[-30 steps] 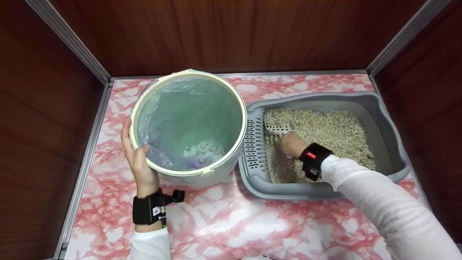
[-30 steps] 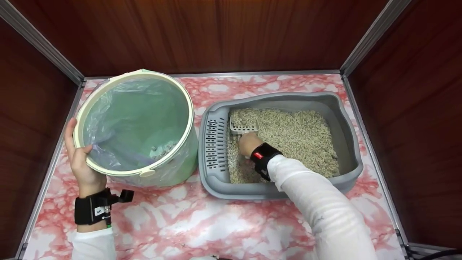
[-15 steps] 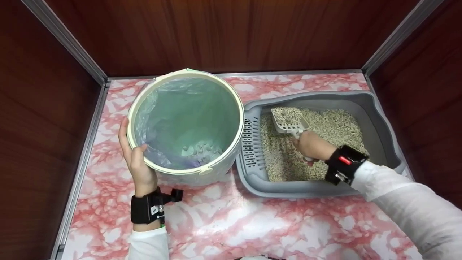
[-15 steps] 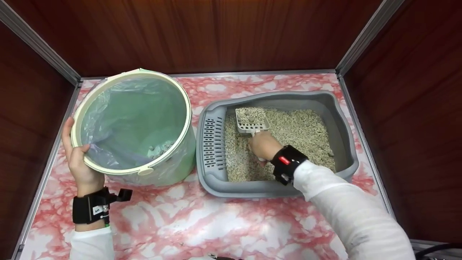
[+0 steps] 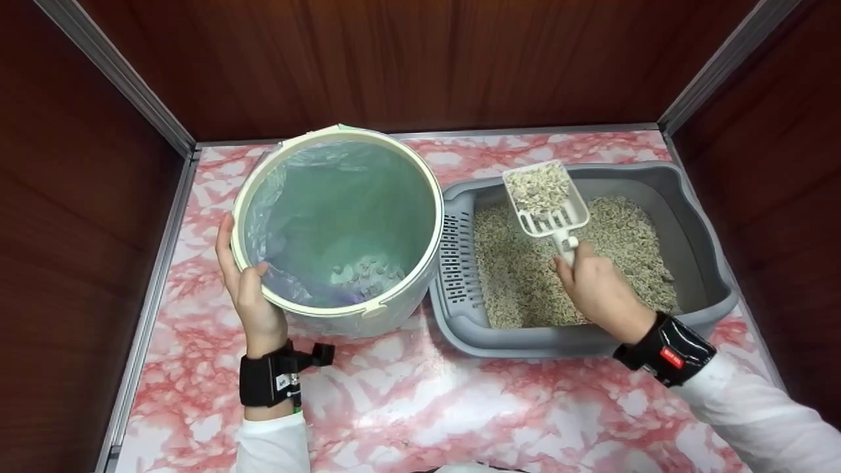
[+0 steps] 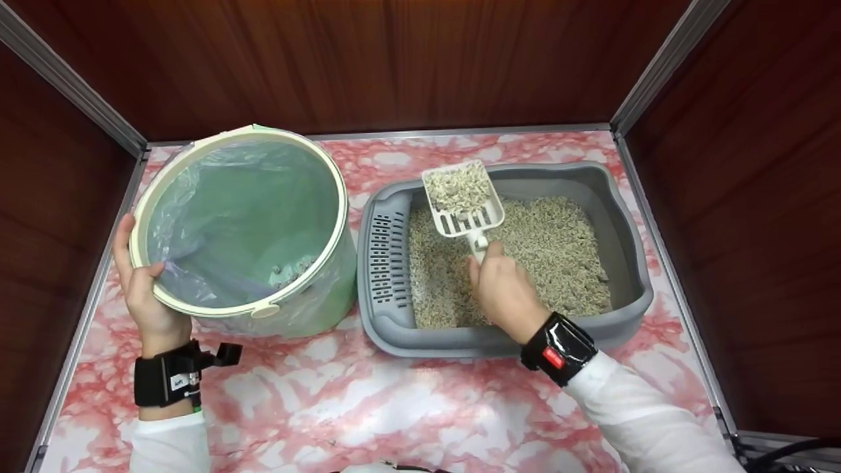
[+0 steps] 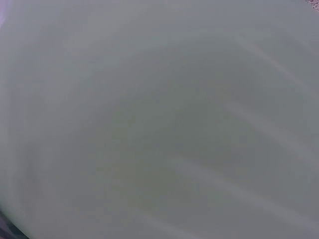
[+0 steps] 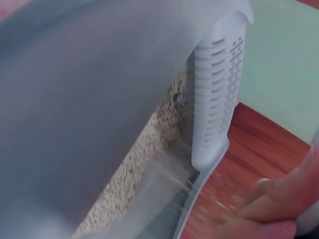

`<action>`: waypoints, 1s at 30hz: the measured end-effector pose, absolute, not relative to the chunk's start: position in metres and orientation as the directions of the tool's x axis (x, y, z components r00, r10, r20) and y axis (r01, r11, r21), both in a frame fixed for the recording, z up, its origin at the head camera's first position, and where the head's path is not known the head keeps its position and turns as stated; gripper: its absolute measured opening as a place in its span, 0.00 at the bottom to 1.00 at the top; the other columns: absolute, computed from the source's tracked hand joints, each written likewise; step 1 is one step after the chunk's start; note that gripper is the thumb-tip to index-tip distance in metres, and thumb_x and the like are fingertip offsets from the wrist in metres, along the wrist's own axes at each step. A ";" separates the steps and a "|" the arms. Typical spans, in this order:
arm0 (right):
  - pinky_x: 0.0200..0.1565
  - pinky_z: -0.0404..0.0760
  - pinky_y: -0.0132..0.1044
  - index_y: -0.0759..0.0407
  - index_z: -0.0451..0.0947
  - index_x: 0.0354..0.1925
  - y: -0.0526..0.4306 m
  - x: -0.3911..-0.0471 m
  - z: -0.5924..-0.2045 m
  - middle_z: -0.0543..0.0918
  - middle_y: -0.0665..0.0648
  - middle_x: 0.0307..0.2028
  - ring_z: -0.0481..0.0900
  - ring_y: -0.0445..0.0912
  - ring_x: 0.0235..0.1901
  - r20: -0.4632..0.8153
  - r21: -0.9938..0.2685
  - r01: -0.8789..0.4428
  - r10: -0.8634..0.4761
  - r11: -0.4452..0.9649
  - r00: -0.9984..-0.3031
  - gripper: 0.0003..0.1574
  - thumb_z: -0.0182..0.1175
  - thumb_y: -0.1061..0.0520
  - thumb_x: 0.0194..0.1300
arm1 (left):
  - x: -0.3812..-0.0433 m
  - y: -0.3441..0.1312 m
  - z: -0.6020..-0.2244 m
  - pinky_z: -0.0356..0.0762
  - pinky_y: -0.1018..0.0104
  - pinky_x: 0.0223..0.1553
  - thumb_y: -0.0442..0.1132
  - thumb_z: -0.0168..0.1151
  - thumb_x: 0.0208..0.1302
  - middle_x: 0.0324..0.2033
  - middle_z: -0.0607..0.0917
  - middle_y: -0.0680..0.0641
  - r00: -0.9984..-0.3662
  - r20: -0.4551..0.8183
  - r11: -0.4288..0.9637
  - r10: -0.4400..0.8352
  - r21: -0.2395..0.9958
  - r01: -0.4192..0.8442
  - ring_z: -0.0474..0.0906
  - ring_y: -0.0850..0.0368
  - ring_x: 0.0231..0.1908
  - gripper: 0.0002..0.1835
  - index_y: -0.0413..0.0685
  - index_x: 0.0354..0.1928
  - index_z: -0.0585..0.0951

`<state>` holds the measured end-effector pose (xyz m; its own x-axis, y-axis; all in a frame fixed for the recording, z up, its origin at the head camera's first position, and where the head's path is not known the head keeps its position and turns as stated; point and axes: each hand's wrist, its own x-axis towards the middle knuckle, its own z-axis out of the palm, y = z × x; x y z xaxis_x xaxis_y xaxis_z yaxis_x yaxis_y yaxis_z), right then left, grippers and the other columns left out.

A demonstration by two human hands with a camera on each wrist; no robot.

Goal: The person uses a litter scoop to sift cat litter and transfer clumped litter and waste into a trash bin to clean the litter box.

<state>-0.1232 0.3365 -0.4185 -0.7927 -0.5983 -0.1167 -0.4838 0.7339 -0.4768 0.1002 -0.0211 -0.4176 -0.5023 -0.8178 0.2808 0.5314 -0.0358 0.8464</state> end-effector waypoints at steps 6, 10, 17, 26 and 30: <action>0.09 0.68 0.34 0.70 0.63 0.41 0.341 -0.124 -0.417 0.69 0.56 0.19 0.66 0.45 0.12 0.029 -0.493 -0.508 -0.570 0.707 -0.821 0.24 0.41 0.47 0.73 | 0.098 -0.020 -0.417 0.58 0.46 0.63 0.22 0.32 0.46 0.69 0.59 0.47 -0.507 0.277 -0.045 -0.816 0.845 0.533 0.59 0.48 0.66 0.42 0.48 0.71 0.57; 0.09 0.67 0.35 0.70 0.63 0.40 0.343 -0.127 -0.413 0.68 0.56 0.18 0.65 0.46 0.11 0.110 -0.486 -0.527 -0.549 0.697 -0.829 0.24 0.41 0.47 0.73 | 0.098 -0.021 -0.416 0.59 0.45 0.63 0.22 0.32 0.47 0.69 0.60 0.47 -0.508 0.277 -0.046 -0.815 0.844 0.534 0.60 0.47 0.66 0.42 0.47 0.71 0.56; 0.08 0.66 0.36 0.70 0.62 0.40 0.347 -0.134 -0.404 0.68 0.57 0.18 0.65 0.47 0.11 0.164 -0.481 -0.538 -0.531 0.693 -0.831 0.23 0.41 0.48 0.73 | 0.100 -0.021 -0.416 0.58 0.44 0.63 0.22 0.32 0.47 0.69 0.60 0.47 -0.509 0.277 -0.049 -0.815 0.842 0.537 0.60 0.46 0.66 0.42 0.47 0.71 0.56; 0.10 0.67 0.40 0.69 0.63 0.39 0.358 -0.142 -0.396 0.68 0.57 0.17 0.67 0.49 0.12 0.099 -0.412 -0.520 -0.531 0.748 -0.842 0.27 0.42 0.44 0.72 | 0.100 -0.021 -0.418 0.60 0.45 0.63 0.23 0.31 0.46 0.69 0.60 0.46 -0.502 0.275 -0.043 -0.820 0.845 0.534 0.59 0.47 0.66 0.42 0.46 0.71 0.56; 0.10 0.67 0.41 0.67 0.63 0.36 0.364 -0.143 -0.396 0.69 0.58 0.16 0.69 0.51 0.11 0.127 -0.322 -0.559 -0.550 0.764 -0.825 0.22 0.47 0.47 0.70 | 0.100 -0.021 -0.418 0.59 0.46 0.62 0.22 0.31 0.46 0.69 0.59 0.46 -0.498 0.279 -0.046 -0.821 0.837 0.545 0.59 0.47 0.66 0.42 0.45 0.71 0.55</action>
<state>-0.1434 0.3635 -0.3961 -0.8255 -0.5499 0.1272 -0.5588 0.7644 -0.3215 0.1003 -0.0205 -0.4182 -0.4983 -0.8208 0.2792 0.5448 -0.0459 0.8373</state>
